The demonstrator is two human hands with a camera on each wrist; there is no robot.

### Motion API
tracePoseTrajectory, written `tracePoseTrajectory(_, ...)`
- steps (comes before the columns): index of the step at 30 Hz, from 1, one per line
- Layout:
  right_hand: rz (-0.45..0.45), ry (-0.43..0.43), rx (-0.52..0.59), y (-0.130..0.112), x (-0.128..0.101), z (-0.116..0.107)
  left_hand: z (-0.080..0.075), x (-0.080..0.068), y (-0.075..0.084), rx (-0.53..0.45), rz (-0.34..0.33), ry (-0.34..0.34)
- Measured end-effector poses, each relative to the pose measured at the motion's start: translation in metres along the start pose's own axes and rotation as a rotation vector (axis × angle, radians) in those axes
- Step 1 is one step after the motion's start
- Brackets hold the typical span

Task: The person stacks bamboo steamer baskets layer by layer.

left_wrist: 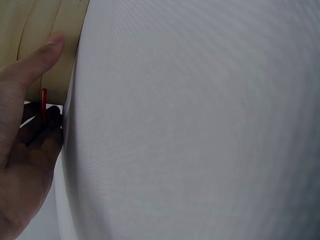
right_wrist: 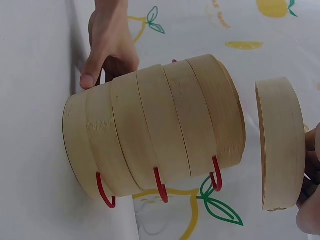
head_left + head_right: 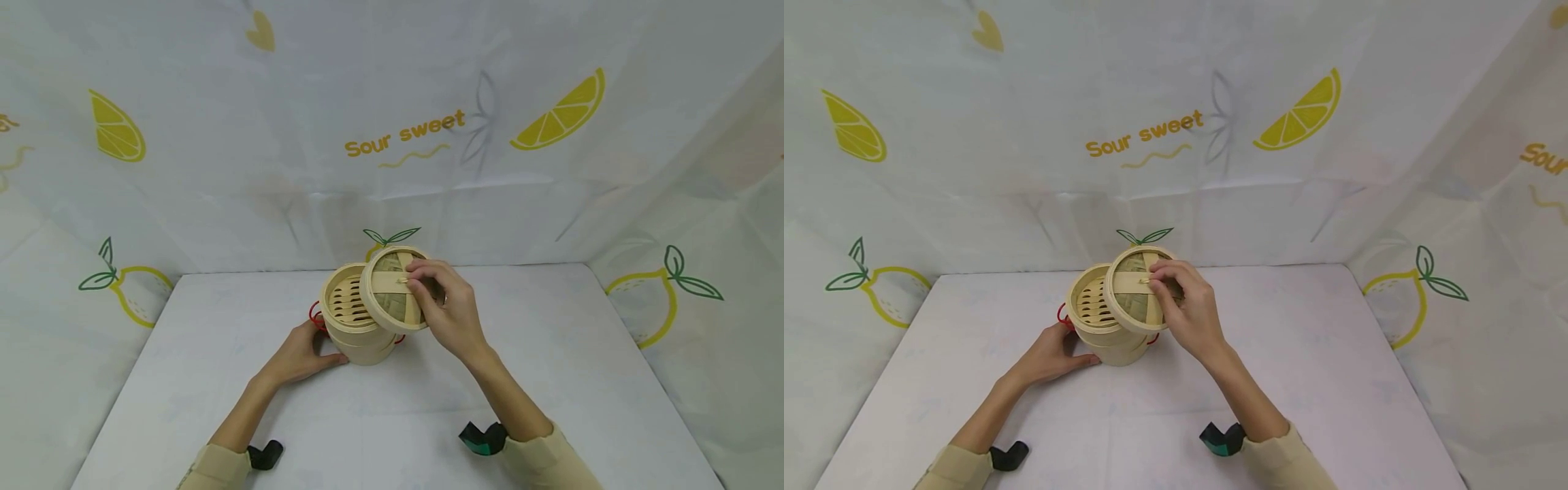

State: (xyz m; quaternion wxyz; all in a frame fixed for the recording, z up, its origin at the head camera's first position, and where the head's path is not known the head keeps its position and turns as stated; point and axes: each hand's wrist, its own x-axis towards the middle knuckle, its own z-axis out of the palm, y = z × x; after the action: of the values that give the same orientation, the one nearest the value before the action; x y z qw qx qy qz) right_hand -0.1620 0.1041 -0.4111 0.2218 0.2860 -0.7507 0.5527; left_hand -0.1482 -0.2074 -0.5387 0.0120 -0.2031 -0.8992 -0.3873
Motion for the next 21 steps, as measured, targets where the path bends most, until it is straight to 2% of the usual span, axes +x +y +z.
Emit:
tracePoseTrajectory(12,-0.034,0.003,0.023,-0.003,0.009,0.014,-0.001,0.000,0.002,0.013,-0.018,0.006)
tracePoseTrajectory(21,-0.044,-0.004,0.020,-0.001,0.009,0.025,-0.001,0.000,0.002,0.005,-0.008,0.003)
